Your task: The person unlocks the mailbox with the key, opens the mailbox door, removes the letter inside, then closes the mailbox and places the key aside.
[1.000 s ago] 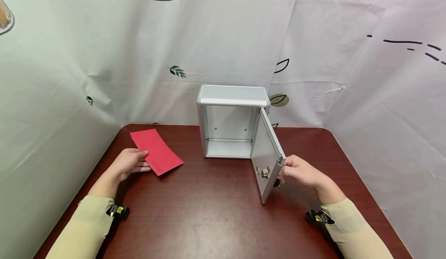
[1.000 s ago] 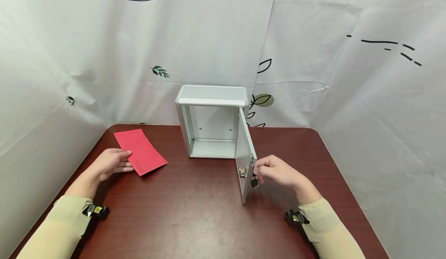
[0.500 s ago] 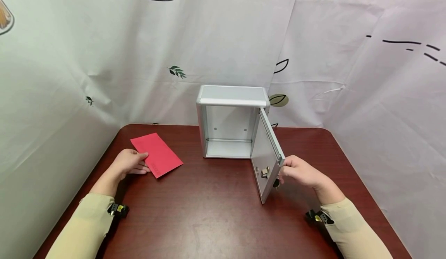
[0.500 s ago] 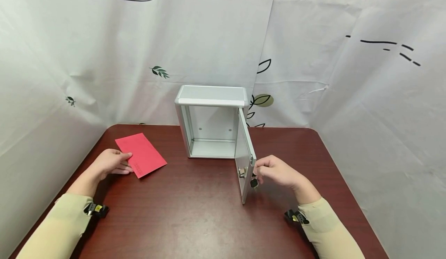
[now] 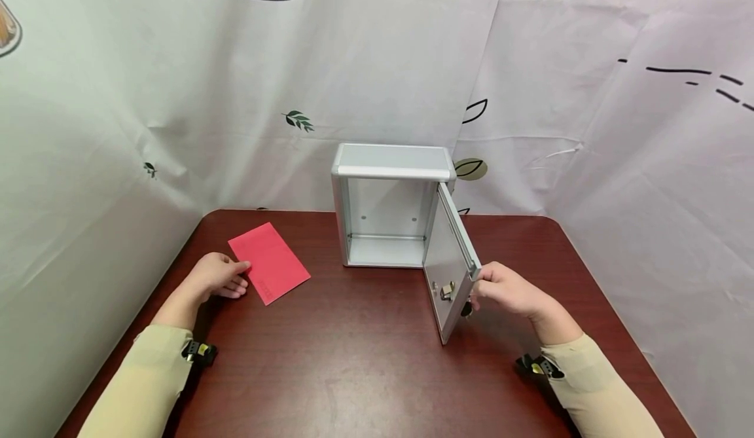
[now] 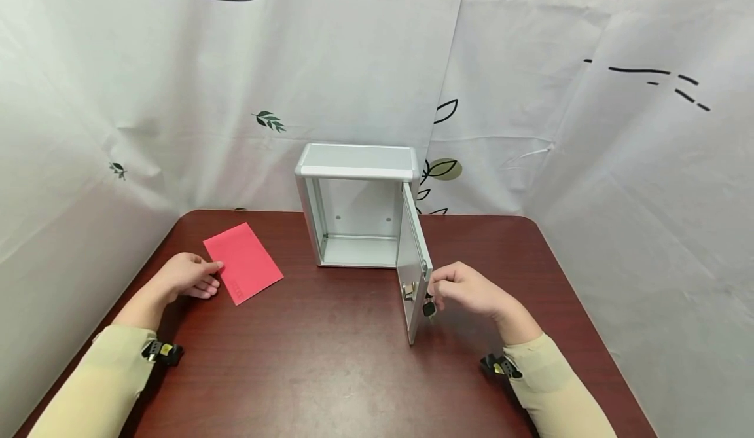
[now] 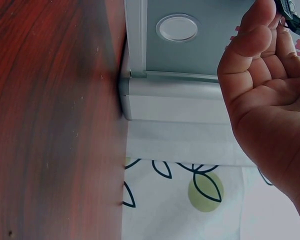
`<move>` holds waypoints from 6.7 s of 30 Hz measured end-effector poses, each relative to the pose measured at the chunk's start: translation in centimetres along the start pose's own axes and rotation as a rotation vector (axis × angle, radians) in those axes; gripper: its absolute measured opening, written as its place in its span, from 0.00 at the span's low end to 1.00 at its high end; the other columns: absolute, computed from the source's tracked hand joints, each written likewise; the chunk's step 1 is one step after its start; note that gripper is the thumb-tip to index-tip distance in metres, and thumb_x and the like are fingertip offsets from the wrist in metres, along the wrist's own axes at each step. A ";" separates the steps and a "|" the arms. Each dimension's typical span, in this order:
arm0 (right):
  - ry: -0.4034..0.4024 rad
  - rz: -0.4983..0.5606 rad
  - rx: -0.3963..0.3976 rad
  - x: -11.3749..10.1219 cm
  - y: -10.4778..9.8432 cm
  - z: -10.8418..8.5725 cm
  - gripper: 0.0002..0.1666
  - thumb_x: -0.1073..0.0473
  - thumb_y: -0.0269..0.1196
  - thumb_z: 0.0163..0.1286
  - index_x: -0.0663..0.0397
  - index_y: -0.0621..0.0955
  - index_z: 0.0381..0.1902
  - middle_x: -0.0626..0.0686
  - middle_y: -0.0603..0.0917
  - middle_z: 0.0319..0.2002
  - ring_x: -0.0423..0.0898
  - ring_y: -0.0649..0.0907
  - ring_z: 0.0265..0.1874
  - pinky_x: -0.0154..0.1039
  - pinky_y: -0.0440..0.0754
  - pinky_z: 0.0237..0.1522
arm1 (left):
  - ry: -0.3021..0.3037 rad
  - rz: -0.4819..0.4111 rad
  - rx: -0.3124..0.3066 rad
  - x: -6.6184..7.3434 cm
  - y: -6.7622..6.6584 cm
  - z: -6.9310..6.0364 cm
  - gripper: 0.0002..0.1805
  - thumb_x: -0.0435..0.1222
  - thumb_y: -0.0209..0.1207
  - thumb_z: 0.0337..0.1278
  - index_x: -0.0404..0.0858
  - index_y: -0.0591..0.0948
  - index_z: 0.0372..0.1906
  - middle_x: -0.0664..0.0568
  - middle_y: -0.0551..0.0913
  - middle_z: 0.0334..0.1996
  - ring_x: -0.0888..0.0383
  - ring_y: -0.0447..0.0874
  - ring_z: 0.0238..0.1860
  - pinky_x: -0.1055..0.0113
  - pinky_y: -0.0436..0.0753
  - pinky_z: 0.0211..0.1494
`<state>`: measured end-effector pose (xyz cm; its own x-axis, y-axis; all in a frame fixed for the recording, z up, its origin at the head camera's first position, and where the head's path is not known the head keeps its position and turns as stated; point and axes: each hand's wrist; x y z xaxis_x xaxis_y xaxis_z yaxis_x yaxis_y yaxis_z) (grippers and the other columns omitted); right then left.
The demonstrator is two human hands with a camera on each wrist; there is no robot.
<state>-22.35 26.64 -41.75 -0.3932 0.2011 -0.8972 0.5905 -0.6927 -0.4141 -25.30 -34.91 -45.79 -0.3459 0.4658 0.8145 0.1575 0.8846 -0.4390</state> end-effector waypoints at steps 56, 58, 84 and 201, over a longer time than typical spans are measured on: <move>0.004 0.046 -0.035 0.3 0.2 0.2 0.13 0.76 0.55 0.68 0.70 0.84 0.28 0.66 0.80 0.21 0.47 0.83 0.25 0.46 0.88 0.33 | 0.610 0.046 0.055 9.9 12.2 0.7 0.43 0.54 0.60 0.86 0.43 0.58 0.91 0.41 0.68 0.84 0.40 0.64 0.85 0.36 0.66 0.83; 0.005 0.050 -0.036 0.3 0.2 0.2 0.13 0.76 0.55 0.68 0.70 0.84 0.28 0.70 0.79 0.22 0.44 0.83 0.25 0.45 0.88 0.33 | 0.608 0.033 0.010 10.0 12.7 0.9 0.45 0.55 0.58 0.87 0.47 0.52 0.93 0.42 0.62 0.87 0.41 0.59 0.87 0.36 0.64 0.85; 0.022 0.034 -0.060 -0.5 2.8 2.3 0.13 0.69 0.57 0.79 0.65 0.88 0.38 0.63 0.83 0.24 0.49 0.85 0.27 0.42 0.87 0.38 | 0.621 -0.091 -0.001 10.1 15.7 2.1 0.38 0.50 0.49 0.92 0.47 0.53 0.93 0.49 0.57 0.90 0.45 0.61 0.86 0.43 0.65 0.86; 0.163 -0.236 0.677 -2.3 13.7 17.4 0.20 0.48 0.75 0.77 0.61 0.93 0.49 0.50 0.93 0.33 0.45 0.91 0.28 0.40 0.88 0.33 | 0.612 -0.204 -0.007 10.2 16.7 2.0 0.34 0.47 0.50 0.93 0.46 0.59 0.92 0.41 0.68 0.84 0.39 0.78 0.75 0.40 0.80 0.74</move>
<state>-25.65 4.68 -42.71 -0.3153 0.4613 -0.8293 -0.0823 -0.8839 -0.4603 -28.01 -15.50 -45.57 0.2203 0.2158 0.9513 0.1513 0.9559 -0.2519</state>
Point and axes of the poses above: each hand's wrist, its own z-axis towards the middle knuckle, its own y-axis out of the palm, x = y × z
